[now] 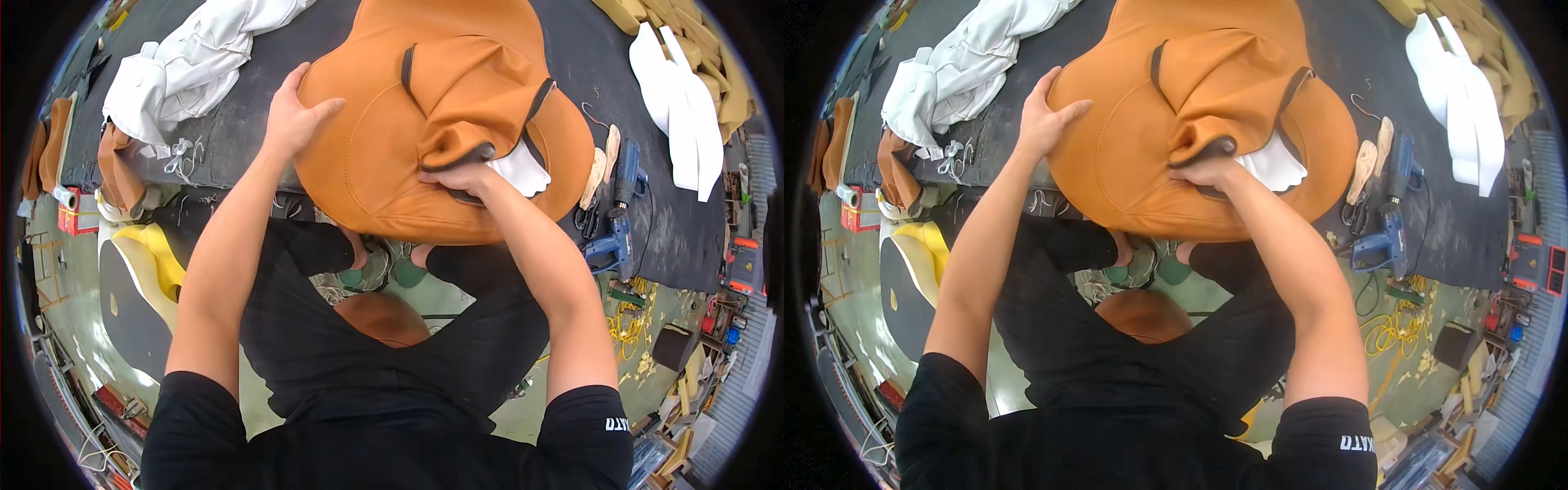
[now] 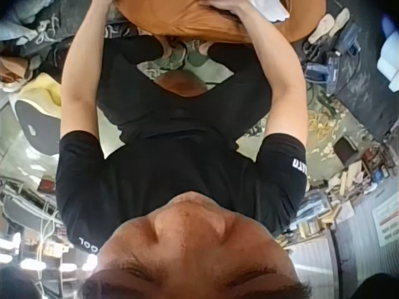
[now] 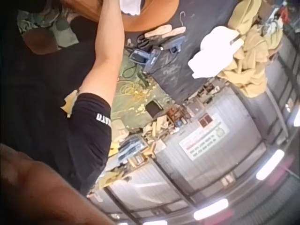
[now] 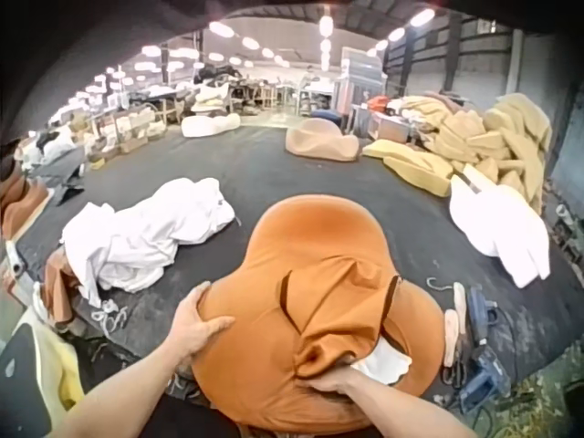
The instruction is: Manually fitting and smoothing a leather cover onto a foam chair seat component.
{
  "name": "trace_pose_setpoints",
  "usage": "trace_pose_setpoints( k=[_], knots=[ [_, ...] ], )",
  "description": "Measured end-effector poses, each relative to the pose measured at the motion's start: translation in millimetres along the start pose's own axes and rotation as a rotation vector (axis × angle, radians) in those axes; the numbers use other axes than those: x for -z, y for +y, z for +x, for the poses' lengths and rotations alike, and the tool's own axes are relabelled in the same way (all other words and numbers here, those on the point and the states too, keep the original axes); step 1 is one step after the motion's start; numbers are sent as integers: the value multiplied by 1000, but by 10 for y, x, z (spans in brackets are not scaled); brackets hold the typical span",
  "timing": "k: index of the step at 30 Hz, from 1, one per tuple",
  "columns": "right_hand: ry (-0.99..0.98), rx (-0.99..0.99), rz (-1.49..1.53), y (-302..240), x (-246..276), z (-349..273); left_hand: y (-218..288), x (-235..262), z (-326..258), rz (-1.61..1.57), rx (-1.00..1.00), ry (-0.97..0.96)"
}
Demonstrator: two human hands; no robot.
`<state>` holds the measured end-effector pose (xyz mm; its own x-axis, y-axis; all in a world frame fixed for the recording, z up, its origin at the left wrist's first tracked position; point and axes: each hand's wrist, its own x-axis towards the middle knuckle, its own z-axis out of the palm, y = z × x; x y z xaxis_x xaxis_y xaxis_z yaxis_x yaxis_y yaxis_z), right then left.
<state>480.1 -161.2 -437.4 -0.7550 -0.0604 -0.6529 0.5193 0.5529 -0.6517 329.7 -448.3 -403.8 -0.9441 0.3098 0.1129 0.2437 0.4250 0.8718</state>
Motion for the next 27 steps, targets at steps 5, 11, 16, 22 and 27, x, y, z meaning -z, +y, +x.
trace_pose_setpoints(
  k=[5,11,16,22,27],
  knots=[
    [339,246,-324,296,-143,185,-97,6,-46,-79,-41,61],
    [153,267,-70,-108,-8,-19,-43,-95,-263,694,-309,443],
    [207,361,-153,-58,94,-97,671,-564,-350,479,-609,116],
    [420,790,-36,-18,14,-285,1286,-1327,490,303,27,-421],
    [68,457,79,8,-38,-171,1156,-2070,483,251,56,-436]
  ],
)
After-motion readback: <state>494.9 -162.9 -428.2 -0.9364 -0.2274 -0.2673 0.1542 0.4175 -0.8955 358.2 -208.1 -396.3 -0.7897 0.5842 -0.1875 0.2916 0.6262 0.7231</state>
